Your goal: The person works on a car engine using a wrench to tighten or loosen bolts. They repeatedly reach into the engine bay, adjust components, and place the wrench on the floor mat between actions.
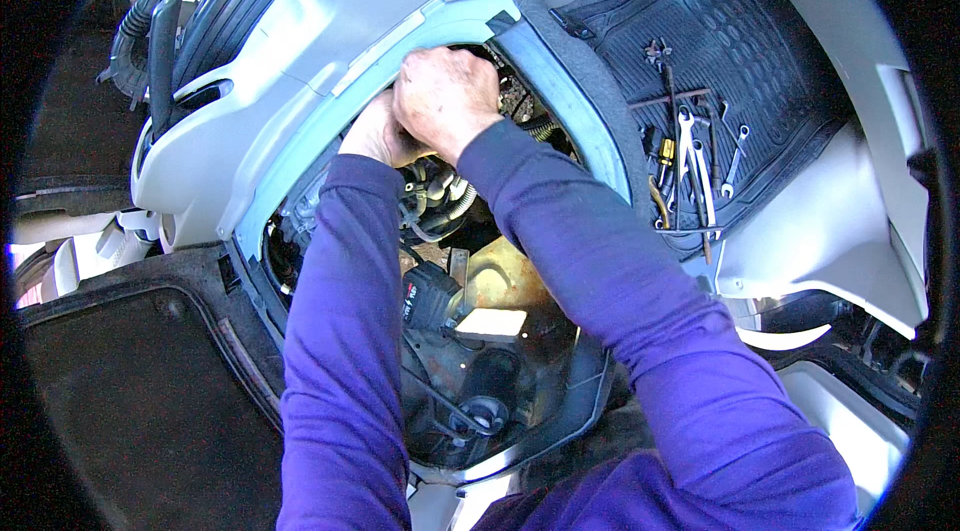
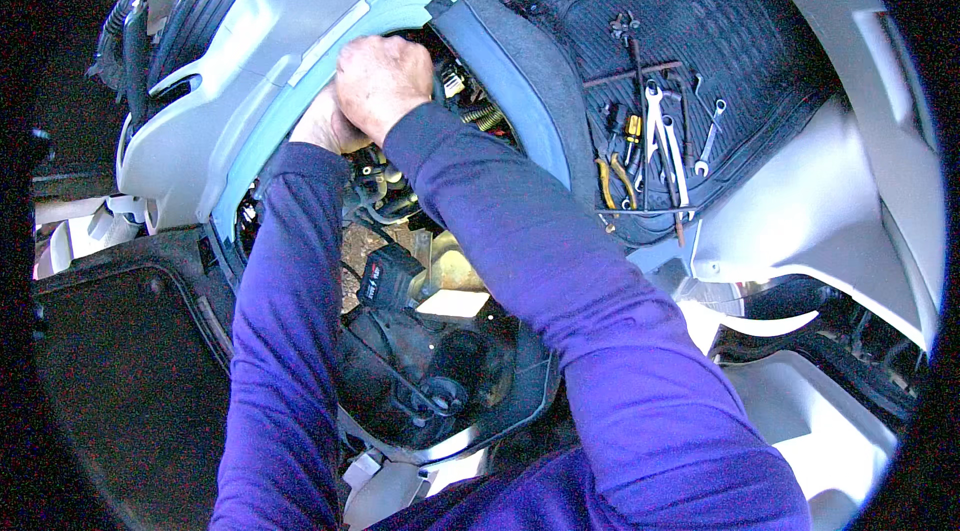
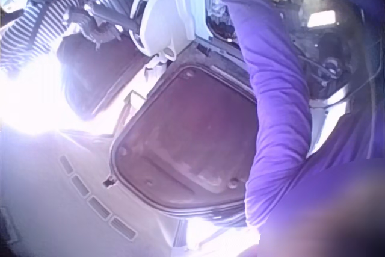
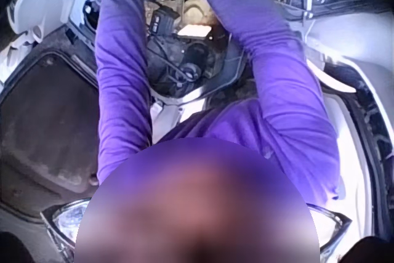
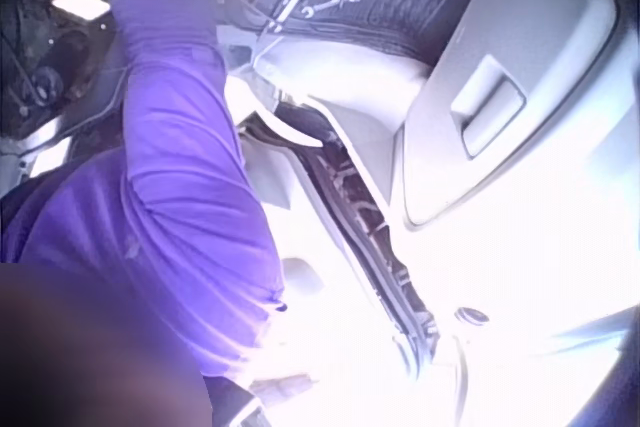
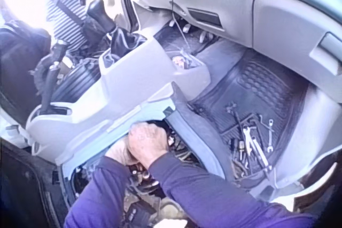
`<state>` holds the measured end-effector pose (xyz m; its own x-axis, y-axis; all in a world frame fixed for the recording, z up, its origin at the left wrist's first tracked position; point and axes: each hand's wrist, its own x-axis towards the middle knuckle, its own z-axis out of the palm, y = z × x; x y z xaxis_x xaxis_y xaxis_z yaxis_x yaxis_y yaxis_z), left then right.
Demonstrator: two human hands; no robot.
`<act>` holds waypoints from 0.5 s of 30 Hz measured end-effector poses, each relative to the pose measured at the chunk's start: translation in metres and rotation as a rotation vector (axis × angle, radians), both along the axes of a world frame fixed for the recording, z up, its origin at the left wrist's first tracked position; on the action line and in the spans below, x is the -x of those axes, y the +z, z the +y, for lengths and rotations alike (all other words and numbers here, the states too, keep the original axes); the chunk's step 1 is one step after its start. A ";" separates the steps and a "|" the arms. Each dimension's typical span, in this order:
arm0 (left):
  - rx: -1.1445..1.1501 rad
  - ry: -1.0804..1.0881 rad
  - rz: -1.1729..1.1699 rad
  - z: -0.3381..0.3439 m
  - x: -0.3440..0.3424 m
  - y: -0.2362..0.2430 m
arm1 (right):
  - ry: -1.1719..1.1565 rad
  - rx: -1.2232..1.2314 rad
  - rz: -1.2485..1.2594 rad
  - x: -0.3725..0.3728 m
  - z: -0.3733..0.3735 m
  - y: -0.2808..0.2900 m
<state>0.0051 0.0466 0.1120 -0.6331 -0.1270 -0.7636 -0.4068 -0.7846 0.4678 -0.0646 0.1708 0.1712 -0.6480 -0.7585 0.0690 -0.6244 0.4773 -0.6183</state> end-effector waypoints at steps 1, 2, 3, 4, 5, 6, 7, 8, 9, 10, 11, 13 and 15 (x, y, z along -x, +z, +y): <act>-0.045 0.128 0.046 0.000 -0.001 -0.006 | -0.042 0.035 0.039 -0.003 -0.002 0.000; -0.001 0.169 0.009 -0.001 -0.001 -0.010 | -0.037 0.059 0.036 -0.003 -0.005 -0.001; 0.012 0.179 0.011 -0.002 -0.003 -0.013 | -0.031 0.078 0.030 -0.006 -0.004 -0.002; 0.031 0.177 0.024 -0.002 -0.001 -0.017 | -0.036 0.057 0.007 -0.007 -0.002 -0.003; -0.057 0.098 0.208 -0.003 -0.002 -0.018 | 0.000 0.080 -0.002 -0.011 0.003 -0.003; -0.131 0.016 0.383 -0.004 -0.003 -0.018 | 0.031 0.043 -0.031 -0.015 0.010 -0.004; -0.029 0.054 0.156 -0.003 0.002 -0.020 | 0.055 -0.032 -0.034 -0.017 0.016 -0.005; 0.004 0.047 -0.016 -0.003 0.004 -0.021 | 0.085 -0.122 -0.049 -0.016 0.022 -0.006; 0.069 0.064 -0.058 -0.003 0.006 -0.021 | 0.102 -0.180 -0.062 -0.013 0.027 -0.008; 0.172 0.111 -0.145 -0.002 0.008 -0.020 | 0.111 -0.233 -0.071 -0.010 0.030 -0.009; 0.184 0.016 -0.109 -0.004 0.006 -0.016 | 0.150 -0.355 -0.121 -0.008 0.028 -0.010; 0.738 -0.340 -0.005 -0.006 -0.004 -0.006 | 0.194 -0.415 -0.102 -0.006 0.024 -0.010; 1.417 -0.887 -0.009 -0.008 -0.012 0.005 | 0.197 -0.430 -0.091 -0.006 0.018 -0.009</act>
